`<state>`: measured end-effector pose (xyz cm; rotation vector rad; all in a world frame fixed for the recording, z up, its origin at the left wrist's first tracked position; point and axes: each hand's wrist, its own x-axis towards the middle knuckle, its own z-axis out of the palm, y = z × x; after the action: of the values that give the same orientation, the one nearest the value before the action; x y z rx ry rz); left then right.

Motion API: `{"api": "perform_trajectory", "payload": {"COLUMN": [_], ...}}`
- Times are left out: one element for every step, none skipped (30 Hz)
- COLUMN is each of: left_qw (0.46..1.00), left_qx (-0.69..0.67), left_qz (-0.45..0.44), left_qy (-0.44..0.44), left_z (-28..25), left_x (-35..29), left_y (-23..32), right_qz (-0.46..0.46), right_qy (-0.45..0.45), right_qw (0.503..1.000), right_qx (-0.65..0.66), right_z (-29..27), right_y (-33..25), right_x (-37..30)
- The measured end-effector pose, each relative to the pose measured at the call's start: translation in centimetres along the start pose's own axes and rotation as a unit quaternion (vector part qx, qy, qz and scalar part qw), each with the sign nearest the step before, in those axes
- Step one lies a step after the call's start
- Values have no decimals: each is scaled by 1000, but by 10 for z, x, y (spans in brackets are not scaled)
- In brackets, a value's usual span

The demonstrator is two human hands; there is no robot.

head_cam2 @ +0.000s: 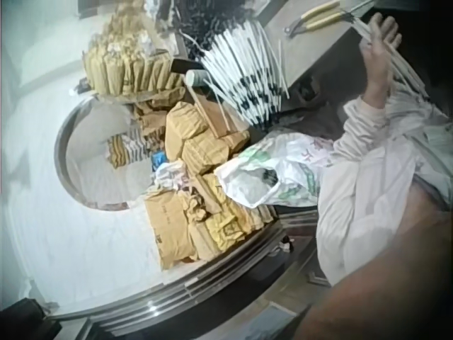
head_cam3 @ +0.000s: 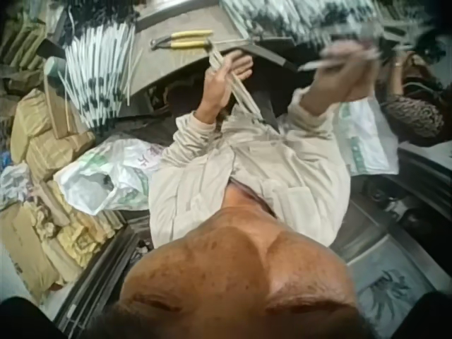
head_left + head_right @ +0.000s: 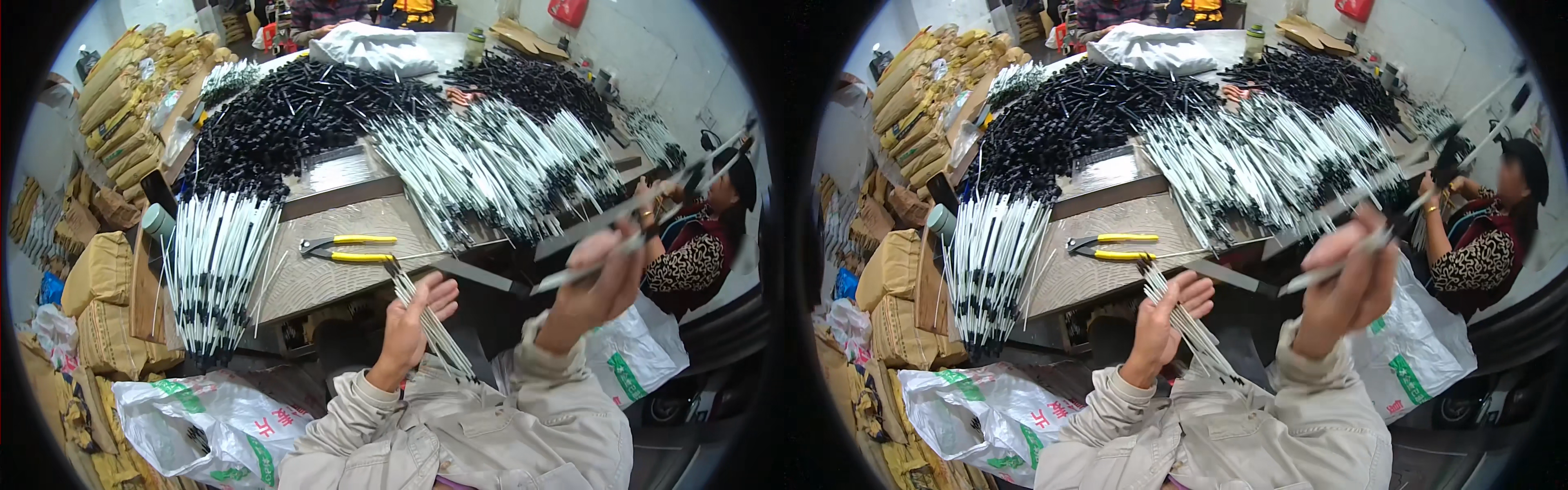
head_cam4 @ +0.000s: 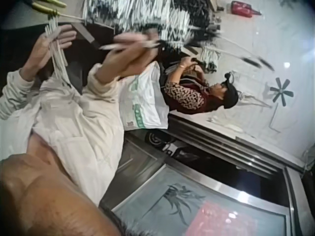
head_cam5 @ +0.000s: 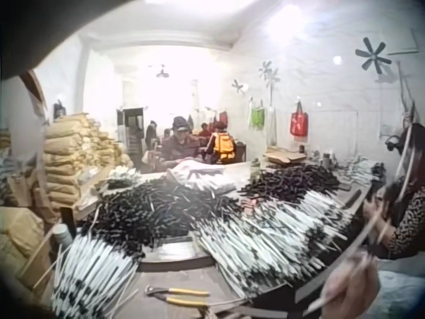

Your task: Assemble small plastic components and wire bristles at a manufacturing workstation.

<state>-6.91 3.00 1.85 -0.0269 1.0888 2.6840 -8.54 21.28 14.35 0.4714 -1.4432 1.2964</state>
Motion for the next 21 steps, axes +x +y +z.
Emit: {"api": "perform_trajectory", "payload": {"left_qw": [1000,999,997,995,994,992,990,990,984,973,959,959,962,966,966,951,942,932,935,933,943], "left_qx": [-11,-19,-36,-53,-45,-36,-41,-40,18,74,135,134,97,57,30,43,38,31,46,43,36], "left_qz": [18,38,54,82,96,110,112,111,150,189,207,207,212,214,210,228,244,262,276,280,279], "left_qy": [9,23,33,35,42,50,81,82,98,112,139,141,140,134,150,206,226,247,219,222,176], "left_z": [3,6,10,12,15,20,27,25,21,18,15,12,8,7,7,10,6,1,-5,-11,-20], "left_x": [3,3,1,0,0,-1,-4,-3,-2,0,1,-1,-5,-9,-12,-14,-16,-18,-20,-21,-24], "left_y": [3,10,19,24,28,32,35,33,29,26,25,26,32,38,47,55,60,66,66,69,72], "right_qz": [-31,-7,13,90,145,201,207,213,239,240,246,252,289,296,286,275,337,395,316,168,124], "right_qy": [-46,-87,-128,-140,-212,-283,-316,-349,-371,-371,-379,-387,-443,-507,-517,-527,-522,-518,-562,-615,-644], "right_qw": [996,994,989,986,966,937,925,912,897,897,892,885,846,804,797,787,771,749,757,756,748], "right_qx": [-66,-68,-76,-9,-27,-43,-38,-31,-29,-29,10,49,73,95,128,163,142,121,109,148,95], "right_z": [-17,-22,-29,-23,-22,-19,-14,-9,-4,0,4,8,12,16,19,24,34,46,55,68,80], "right_y": [-1,0,0,-4,-7,-8,-7,-7,-8,-5,0,5,9,15,33,50,52,49,52,67,91], "right_x": [-22,-42,-61,-76,-85,-93,-98,-102,-105,-106,-108,-107,-96,-75,-61,-49,-34,-15,-3,8,20]}}
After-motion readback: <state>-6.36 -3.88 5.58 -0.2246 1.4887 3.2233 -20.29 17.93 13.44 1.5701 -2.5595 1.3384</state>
